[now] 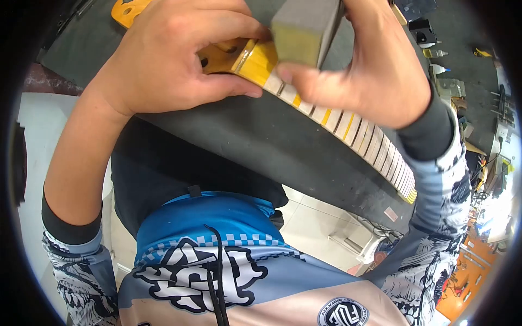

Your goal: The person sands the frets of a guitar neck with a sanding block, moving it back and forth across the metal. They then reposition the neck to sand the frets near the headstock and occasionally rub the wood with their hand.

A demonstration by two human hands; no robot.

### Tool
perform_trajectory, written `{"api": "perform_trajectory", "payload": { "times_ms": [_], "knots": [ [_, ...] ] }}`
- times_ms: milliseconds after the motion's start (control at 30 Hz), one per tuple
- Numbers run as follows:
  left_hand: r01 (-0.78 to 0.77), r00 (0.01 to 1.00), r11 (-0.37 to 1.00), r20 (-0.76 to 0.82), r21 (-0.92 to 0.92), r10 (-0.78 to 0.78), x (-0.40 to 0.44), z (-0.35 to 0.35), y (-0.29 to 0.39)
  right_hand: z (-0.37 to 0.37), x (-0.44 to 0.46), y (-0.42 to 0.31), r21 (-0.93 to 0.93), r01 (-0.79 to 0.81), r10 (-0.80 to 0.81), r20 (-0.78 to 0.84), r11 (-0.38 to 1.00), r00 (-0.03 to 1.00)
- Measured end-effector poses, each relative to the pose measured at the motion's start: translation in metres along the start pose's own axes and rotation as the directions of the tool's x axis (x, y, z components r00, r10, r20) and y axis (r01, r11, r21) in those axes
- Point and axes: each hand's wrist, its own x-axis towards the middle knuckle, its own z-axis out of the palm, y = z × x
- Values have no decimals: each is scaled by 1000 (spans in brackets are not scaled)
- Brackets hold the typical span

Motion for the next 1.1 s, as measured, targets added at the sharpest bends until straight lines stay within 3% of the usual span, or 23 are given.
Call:
{"api": "perform_trajectory", "payload": {
  "times_ms": [67, 100, 200, 233, 300, 400, 433, 600, 700, 800, 833, 967, 1067, 1100],
  "knots": [
    [-15, 1000, 1000, -19, 22, 16, -1, 1, -4, 24, -9, 54, 79, 167, -163, -46, 983, 986],
    [-8, 1000, 1000, -18, 9, 8, -2, 3, -6, 1, -5, 26, 60, 108, -110, 24, 992, 994],
    [-21, 1000, 1000, -8, 19, 21, 2, 7, -1, 21, -20, 59, 211, 22, -9, -60, 977, 998],
    [-12, 1000, 1000, 4, 17, 12, 2, 6, 1, 5, -10, 14, 113, 12, -8, -36, 993, 999],
    [19, 999, 1000, 40, 3, -19, 5, 2, 9, -1, -13, -12, 27, -27, 28, -32, 999, 999],
    [29, 999, 999, 33, 13, -29, 8, 3, 18, -2, -17, -14, 3, -61, 61, -11, 998, 998],
    [27, 999, 1000, 26, 15, -27, 8, 4, 18, -14, -11, -26, -41, -80, 82, 61, 996, 995],
    [35, 999, 996, -24, -81, -37, 9, 22, 9, -17, -22, 4, -40, -21, 25, 112, 999, 993],
    [34, 999, 999, 4, -36, -34, 10, 18, 18, -20, -16, -35, -101, -136, 148, 119, 986, 982],
    [26, 1000, 998, -12, -65, -27, 10, 24, 12, -11, -13, -34, -131, -113, 120, 47, 985, 992],
    [29, 999, 995, -10, -91, -30, 9, 26, 11, -16, -13, -36, -80, -143, 151, 92, 986, 984],
    [40, 999, 997, 2, -66, -40, 9, 20, 13, 28, -52, 106, 173, 188, -189, -10, 967, 982],
    [14, 1000, 1000, 7, 26, -15, 12, 17, 23, 17, -45, 69, 182, 104, -109, 18, 978, 994],
    [20, 1000, 999, 18, 43, -20, 12, 19, 23, -8, -33, 13, 33, 19, -22, 80, 999, 997]
  ]
}}
